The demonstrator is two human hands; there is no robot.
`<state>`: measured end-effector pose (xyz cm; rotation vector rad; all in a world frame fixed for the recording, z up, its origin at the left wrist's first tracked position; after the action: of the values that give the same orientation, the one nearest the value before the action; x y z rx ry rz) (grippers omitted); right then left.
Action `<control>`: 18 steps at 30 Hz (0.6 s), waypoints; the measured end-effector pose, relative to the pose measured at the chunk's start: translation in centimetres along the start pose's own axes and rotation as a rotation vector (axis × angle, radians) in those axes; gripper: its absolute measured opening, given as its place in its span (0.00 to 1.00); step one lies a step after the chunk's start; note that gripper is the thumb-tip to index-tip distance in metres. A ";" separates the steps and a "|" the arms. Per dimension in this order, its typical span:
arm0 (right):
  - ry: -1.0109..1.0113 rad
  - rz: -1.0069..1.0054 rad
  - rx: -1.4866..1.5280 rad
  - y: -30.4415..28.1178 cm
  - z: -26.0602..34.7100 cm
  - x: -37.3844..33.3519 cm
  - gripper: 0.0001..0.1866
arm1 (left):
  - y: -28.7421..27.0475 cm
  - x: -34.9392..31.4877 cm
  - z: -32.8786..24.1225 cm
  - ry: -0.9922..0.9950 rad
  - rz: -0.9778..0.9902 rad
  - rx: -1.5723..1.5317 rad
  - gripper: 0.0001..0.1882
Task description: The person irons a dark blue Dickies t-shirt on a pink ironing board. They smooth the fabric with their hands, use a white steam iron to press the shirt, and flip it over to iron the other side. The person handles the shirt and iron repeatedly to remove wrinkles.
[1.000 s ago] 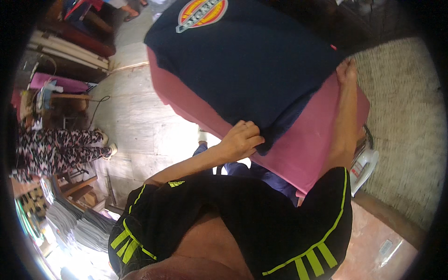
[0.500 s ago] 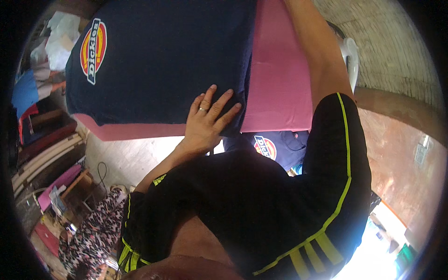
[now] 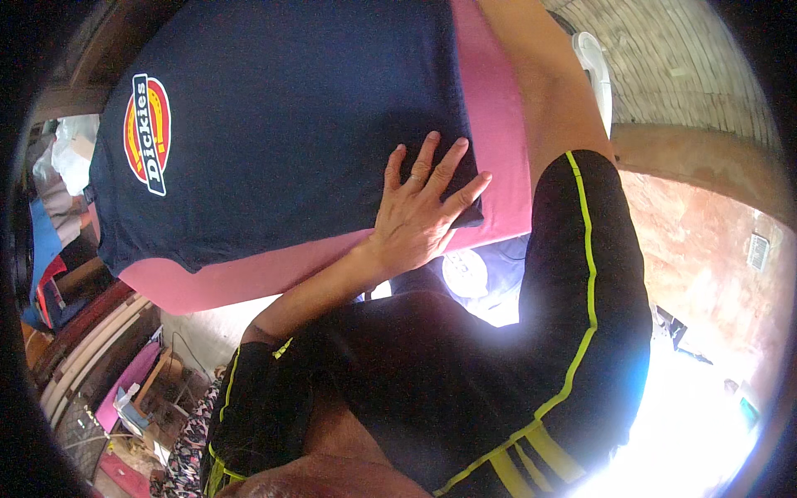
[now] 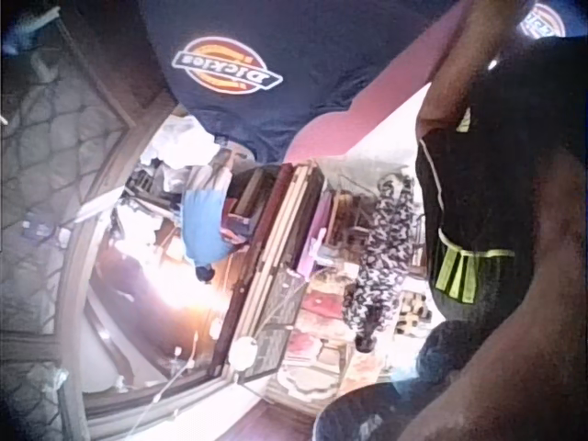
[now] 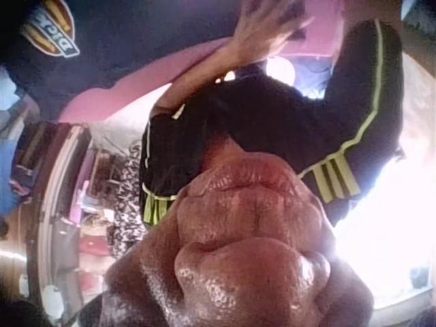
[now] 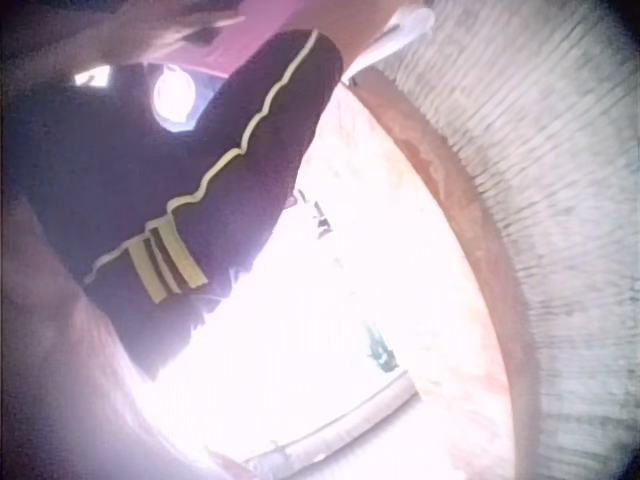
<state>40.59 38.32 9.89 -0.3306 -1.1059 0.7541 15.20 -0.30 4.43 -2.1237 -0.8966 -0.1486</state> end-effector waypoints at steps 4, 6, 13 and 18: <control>0.064 -0.005 -0.004 -1.0 1.2 0.3 0.29 | -0.7 1.1 -0.3 -0.013 0.059 -0.011 0.39; 0.059 0.060 -0.086 -1.9 1.7 -0.5 0.29 | -0.2 1.6 0.2 -0.027 0.080 0.000 0.38; -0.302 0.300 -0.072 -5.9 12.9 -16.6 0.22 | -3.7 -1.9 1.8 -0.072 0.081 0.014 0.38; -0.354 0.430 -0.487 -13.4 14.5 -27.9 0.26 | -11.5 -11.3 5.2 -0.424 -0.159 0.482 0.32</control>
<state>26.10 7.72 5.12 -0.8933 -1.5806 0.9382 -1.49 2.07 3.95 -1.6532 -1.2065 0.4160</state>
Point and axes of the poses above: each hand's wrist, its own x-axis towards the middle knuckle, its own y-axis out of the palm, z = x × y, the point moved 2 cm from there along x, towards the middle knuckle, and after that the axes turned 9 degrees about -x, right-handed, at the moved point
